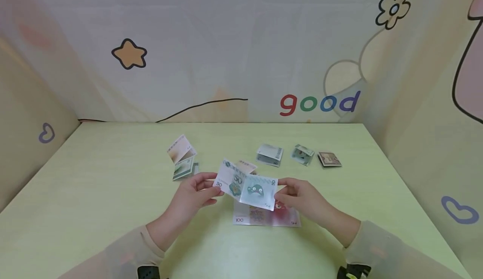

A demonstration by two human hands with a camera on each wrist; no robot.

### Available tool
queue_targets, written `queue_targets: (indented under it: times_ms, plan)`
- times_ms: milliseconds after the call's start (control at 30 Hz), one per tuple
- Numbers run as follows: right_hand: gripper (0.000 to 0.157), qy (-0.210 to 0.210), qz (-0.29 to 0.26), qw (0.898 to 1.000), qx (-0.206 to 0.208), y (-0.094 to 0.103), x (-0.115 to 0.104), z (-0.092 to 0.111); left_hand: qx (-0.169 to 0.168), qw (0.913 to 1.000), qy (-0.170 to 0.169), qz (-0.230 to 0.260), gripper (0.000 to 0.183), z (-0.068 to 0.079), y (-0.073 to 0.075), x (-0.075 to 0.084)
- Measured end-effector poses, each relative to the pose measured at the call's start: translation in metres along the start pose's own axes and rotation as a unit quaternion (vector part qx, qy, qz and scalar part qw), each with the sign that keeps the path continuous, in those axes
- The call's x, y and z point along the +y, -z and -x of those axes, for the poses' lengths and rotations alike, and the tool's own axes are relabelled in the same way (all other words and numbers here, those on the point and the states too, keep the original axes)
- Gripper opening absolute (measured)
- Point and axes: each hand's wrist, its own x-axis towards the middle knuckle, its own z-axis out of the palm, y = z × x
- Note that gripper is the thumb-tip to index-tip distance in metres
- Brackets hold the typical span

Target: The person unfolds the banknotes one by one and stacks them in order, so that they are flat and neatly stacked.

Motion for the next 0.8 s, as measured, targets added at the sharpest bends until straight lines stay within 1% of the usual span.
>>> queue_targets:
  times_ms: [100, 200, 267, 333, 467, 533, 700, 800]
  plan:
    - [0.041, 0.005, -0.004, 1.0, -0.002, 0.001, 0.0, 0.0, -0.015, 0.9998, 0.008, -0.007, 0.037, -0.001, 0.0, -0.002]
    - [0.04, 0.005, -0.011, 1.0, -0.006, 0.002, 0.0, 0.001, -0.027, 0.9994, 0.008, -0.017, 0.04, -0.001, 0.001, -0.002]
    - [0.04, 0.003, -0.014, 1.0, -0.01, 0.003, -0.001, 0.001, -0.026, 0.9993, 0.01, -0.025, 0.041, -0.002, 0.001, -0.003]
    - [0.04, -0.006, -0.012, 1.0, -0.009, 0.003, -0.001, 0.001, -0.02, 0.999, 0.013, -0.037, 0.041, -0.004, 0.003, -0.002]
    - [0.039, -0.008, -0.006, 1.0, -0.01, 0.004, -0.001, 0.002, -0.007, 0.9982, 0.017, -0.057, 0.042, -0.006, 0.005, -0.003]
    - [0.039, -0.002, -0.006, 1.0, -0.012, 0.005, 0.001, 0.003, -0.006, 0.9977, 0.013, -0.067, 0.042, -0.008, 0.006, -0.004]
    - [0.04, 0.014, -0.003, 1.0, -0.015, 0.007, 0.001, 0.004, -0.005, 0.9959, -0.014, -0.089, 0.038, -0.011, 0.009, -0.007]
    - [0.04, 0.013, 0.004, 1.0, -0.012, 0.009, 0.0, 0.004, -0.003, 0.9946, -0.025, -0.1, 0.036, -0.012, 0.01, -0.007]
